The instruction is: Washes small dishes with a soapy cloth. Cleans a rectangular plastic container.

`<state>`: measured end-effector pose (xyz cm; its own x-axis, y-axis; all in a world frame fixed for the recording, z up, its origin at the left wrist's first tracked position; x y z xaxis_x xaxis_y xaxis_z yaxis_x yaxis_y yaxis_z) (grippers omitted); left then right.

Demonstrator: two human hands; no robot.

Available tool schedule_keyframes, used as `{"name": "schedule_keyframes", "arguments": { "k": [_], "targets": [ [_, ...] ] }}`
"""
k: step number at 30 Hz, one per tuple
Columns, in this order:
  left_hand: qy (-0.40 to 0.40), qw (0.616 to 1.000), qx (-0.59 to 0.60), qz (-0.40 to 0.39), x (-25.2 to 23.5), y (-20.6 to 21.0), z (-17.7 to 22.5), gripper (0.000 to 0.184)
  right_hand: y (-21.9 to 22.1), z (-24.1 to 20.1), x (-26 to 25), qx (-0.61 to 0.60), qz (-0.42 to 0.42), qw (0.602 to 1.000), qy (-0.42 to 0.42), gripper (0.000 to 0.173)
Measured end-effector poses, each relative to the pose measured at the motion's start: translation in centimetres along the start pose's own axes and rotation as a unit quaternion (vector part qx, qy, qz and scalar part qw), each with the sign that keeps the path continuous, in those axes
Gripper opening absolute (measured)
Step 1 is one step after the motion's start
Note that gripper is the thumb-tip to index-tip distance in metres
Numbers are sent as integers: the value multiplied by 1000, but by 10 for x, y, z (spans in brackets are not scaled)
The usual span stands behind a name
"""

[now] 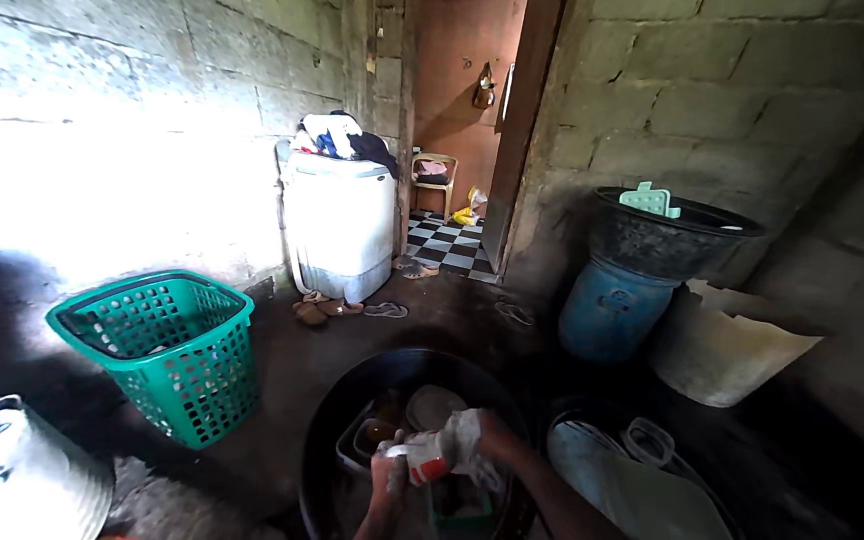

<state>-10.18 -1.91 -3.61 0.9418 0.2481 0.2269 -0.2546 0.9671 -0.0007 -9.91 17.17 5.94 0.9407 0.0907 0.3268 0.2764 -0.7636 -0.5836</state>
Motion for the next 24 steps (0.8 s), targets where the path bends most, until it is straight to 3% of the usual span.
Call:
{"name": "schedule_keyframes", "arguments": {
  "k": [4,6,9,12,15,18,22,24],
  "targets": [
    [-73,984,-159,19,5,-2,1,37,-22,-7,18,-151,157,975,-30,54],
    [-93,979,-181,12,6,2,-5,38,2,-15,20,-162,123,977,-62,56],
    [-69,978,-194,-40,16,15,-6,25,57,-29,14,-37,1,992,-119,53],
    [-25,977,-177,-113,25,20,-3,29,73,-34,16,-17,-9,987,-161,48],
    [64,964,-145,-213,23,29,4,35,69,-21,16,-66,-13,991,-117,52],
    [65,945,-175,-267,21,45,-5,30,55,-4,18,-99,-25,994,-34,52],
    [43,923,-279,-260,7,46,-26,32,0,49,22,-126,31,991,33,50],
    [59,867,-439,-229,-5,34,-29,36,-34,96,20,-121,77,987,76,51]
  ]
}}
Point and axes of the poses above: each hand's wrist, its own x-axis away from the middle knuckle, its own y-axis out of the palm, z = x × y, the point moved 10 cm from there along -x, towards the middle knuckle, and after that the axes turned 15 degrees about -x, right-handed, at the moved point
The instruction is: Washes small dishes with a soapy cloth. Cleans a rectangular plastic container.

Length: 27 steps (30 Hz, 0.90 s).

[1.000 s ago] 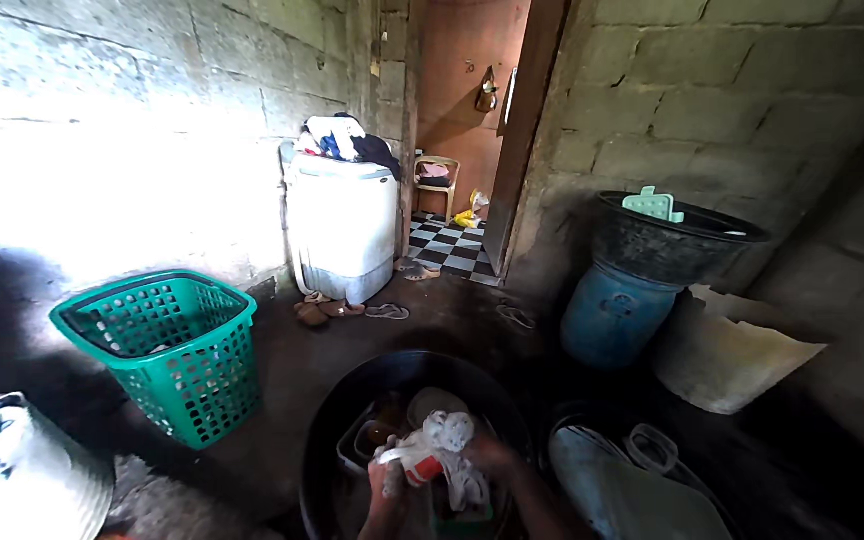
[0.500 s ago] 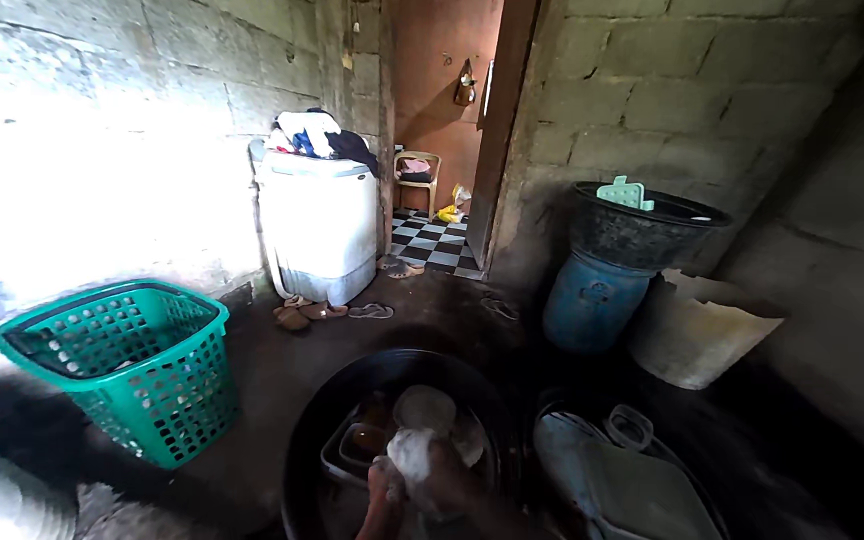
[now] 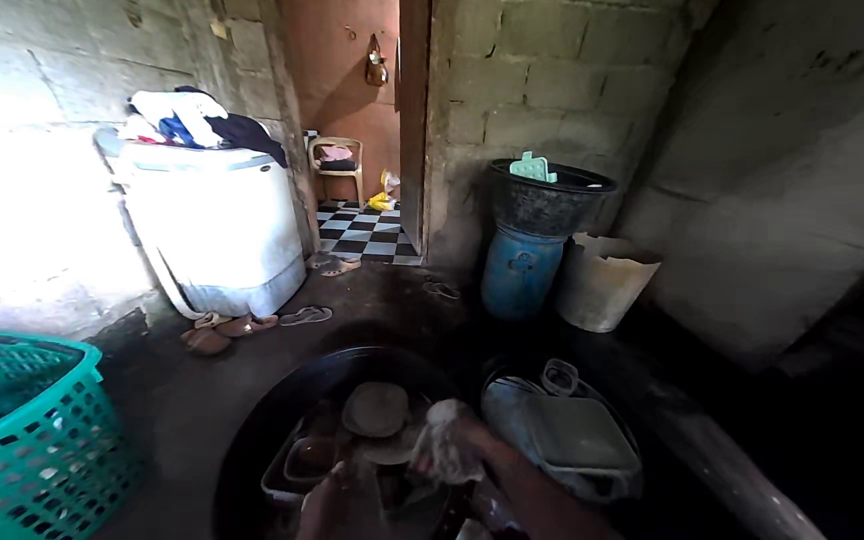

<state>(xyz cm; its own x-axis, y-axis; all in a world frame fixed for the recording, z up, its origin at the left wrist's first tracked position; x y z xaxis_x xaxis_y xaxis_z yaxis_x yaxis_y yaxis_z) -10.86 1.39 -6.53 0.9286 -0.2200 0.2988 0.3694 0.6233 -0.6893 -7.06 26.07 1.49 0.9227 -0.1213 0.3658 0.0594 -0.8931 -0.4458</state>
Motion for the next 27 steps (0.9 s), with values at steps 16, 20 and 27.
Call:
{"name": "schedule_keyframes", "arguments": {
  "k": [16,20,27],
  "targets": [
    [-133,948,-284,-46,-3,-29,-11,44,-120,248,-10,139,130,955,226,37],
    [-151,960,-236,12,-3,-49,-25,44,-110,252,-12,194,92,946,243,42],
    [-174,965,-189,49,-5,-64,-39,44,-115,238,-34,171,177,950,193,41]
  ]
}}
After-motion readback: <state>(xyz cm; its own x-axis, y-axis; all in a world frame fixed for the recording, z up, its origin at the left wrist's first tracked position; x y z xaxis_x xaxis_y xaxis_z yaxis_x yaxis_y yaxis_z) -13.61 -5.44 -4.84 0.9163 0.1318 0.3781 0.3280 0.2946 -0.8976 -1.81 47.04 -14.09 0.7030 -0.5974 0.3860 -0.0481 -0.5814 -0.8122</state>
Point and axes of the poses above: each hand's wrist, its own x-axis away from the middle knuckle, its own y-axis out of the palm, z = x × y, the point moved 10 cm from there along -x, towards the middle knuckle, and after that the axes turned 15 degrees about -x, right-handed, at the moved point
